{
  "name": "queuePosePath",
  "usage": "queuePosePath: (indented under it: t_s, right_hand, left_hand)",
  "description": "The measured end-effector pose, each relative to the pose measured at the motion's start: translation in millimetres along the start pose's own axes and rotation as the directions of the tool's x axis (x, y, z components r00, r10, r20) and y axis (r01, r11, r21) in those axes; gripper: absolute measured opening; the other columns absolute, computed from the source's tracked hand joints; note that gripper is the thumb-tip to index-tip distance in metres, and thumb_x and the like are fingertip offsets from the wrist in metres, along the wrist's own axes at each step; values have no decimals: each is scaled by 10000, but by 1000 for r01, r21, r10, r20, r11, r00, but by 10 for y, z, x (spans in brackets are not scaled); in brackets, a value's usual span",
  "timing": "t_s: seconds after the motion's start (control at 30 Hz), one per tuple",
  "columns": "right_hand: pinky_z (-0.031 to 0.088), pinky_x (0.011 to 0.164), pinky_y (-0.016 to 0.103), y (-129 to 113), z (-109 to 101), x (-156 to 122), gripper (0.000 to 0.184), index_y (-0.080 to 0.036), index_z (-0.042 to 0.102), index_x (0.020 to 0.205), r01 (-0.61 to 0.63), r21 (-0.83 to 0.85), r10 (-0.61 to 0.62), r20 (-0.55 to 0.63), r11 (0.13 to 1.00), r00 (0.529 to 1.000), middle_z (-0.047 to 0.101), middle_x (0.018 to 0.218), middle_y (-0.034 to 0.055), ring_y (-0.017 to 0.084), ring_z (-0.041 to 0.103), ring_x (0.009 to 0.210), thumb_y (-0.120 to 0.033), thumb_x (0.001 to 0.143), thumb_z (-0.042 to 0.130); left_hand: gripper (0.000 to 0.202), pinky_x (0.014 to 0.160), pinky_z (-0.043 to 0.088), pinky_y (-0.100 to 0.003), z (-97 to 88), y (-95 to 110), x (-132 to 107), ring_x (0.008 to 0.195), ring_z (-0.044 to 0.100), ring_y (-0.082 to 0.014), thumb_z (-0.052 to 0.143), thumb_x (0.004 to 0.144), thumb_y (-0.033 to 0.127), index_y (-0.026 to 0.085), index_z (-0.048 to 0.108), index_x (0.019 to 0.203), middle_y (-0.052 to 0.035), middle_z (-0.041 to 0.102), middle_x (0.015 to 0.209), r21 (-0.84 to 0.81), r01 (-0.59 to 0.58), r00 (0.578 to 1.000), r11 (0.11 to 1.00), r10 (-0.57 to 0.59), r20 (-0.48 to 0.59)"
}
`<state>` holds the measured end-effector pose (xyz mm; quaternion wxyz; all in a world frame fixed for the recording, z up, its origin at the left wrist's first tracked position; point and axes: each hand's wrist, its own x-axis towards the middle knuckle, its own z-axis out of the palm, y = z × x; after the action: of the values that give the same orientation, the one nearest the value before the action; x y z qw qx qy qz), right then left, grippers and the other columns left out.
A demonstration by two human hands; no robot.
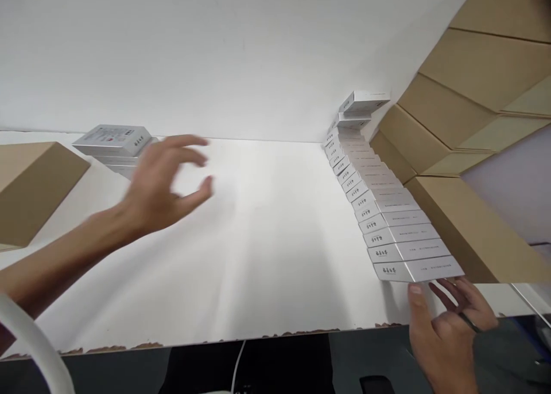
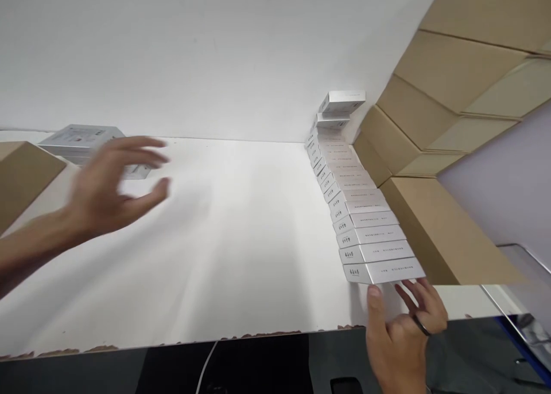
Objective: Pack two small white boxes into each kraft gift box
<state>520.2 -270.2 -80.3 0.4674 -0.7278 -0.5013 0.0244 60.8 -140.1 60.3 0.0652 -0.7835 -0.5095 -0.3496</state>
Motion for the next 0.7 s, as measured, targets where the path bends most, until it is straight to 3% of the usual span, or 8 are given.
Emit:
queuePosePath:
  t_s: [0.07, 0.1, 0.2, 0.33, 0.4, 0.5, 0.6, 0.7]
  right_hand:
    - [496, 1101, 672, -31, 47, -14, 994, -25, 377, 1482, 17, 15, -17, -10, 1000, 1000, 238, 1576, 335, 409, 510, 1362, -762, 866, 637]
    - [503, 1105, 647, -41, 63, -34, 973, -20, 397, 1463, 28, 5, -28, -14, 1000, 1000, 220, 1581, 337, 402, 494, 1377, -763, 876, 624]
    - [500, 1112, 627, -25, 92, -122, 909, -55, 421, 1461, 13, -9, -13, 12, 1000, 1000, 204, 1595, 311, 376, 506, 1357, -747, 902, 607]
    - [401, 1168, 713, 39, 142, -255, 941, -169, 212, 1628, 4, 18, -4, 33, 1000, 999, 250, 1591, 240, 385, 454, 1413, -644, 940, 644]
    - [396, 1158, 740, 45, 188, -297, 885, -226, 184, 1656, 93, -19, -93, 14, 995, 996, 283, 1579, 209, 391, 424, 1435, -572, 978, 634]
    - [422, 1118, 770, 39, 254, -319, 838, -292, 153, 1686, 261, -137, -266, -17, 955, 964, 329, 1524, 183, 401, 400, 1443, -490, 1014, 613]
    - [458, 1064, 799, 109, 265, -329, 852, -295, 97, 1694, 289, -185, -293, 6, 939, 956, 340, 1490, 202, 431, 361, 1473, -439, 1021, 601]
    - [497, 1014, 810, 270, 217, -370, 813, -287, 223, 1662, 330, -215, -319, 85, 919, 944, 284, 1547, 224, 489, 254, 1535, -392, 983, 658]
  left_hand:
    - [178, 1116, 455, -508, 533, 231, 521, 1273, 626, -286, 603, 964, 339, 252, 533, 1102, -65, 648, 1384, -12, -185, 979, 983, 185, 85]
    - [250, 1099, 456, -508, 802, 349, 810, 1238, 637, -295, 585, 961, 323, 230, 521, 1183, -104, 642, 1378, -54, -195, 970, 979, 201, 138]
    - [488, 1127, 415, -539, 1536, 672, 1631, 1310, 571, -354, 636, 932, 344, 191, 456, 1360, -177, 577, 1443, -113, -139, 950, 984, 164, 265]
    - [689, 1161, 375, -556, 2224, 986, 2380, 1472, 416, -411, 638, 945, 355, 153, 315, 1519, -249, 376, 1617, -199, 0, 963, 980, 54, 263]
    - [679, 1174, 364, -546, 2445, 1094, 2609, 1508, 375, -396, 600, 969, 338, 155, 292, 1547, -246, 360, 1637, -249, 14, 978, 968, 39, 205]
    - [585, 1157, 385, -532, 2663, 1189, 2832, 1450, 441, -361, 545, 992, 289, 197, 359, 1538, -206, 454, 1589, -293, 9, 991, 956, 31, 132]
    - [474, 1109, 430, -522, 2776, 1186, 2963, 1312, 555, -343, 443, 1042, 279, 216, 439, 1511, -179, 569, 1457, -283, 6, 986, 959, 42, 161]
    - [481, 1055, 465, -519, 2801, 1106, 3032, 1201, 607, -340, 384, 1068, 295, 228, 446, 1540, -165, 613, 1350, -226, -24, 966, 974, 80, 244]
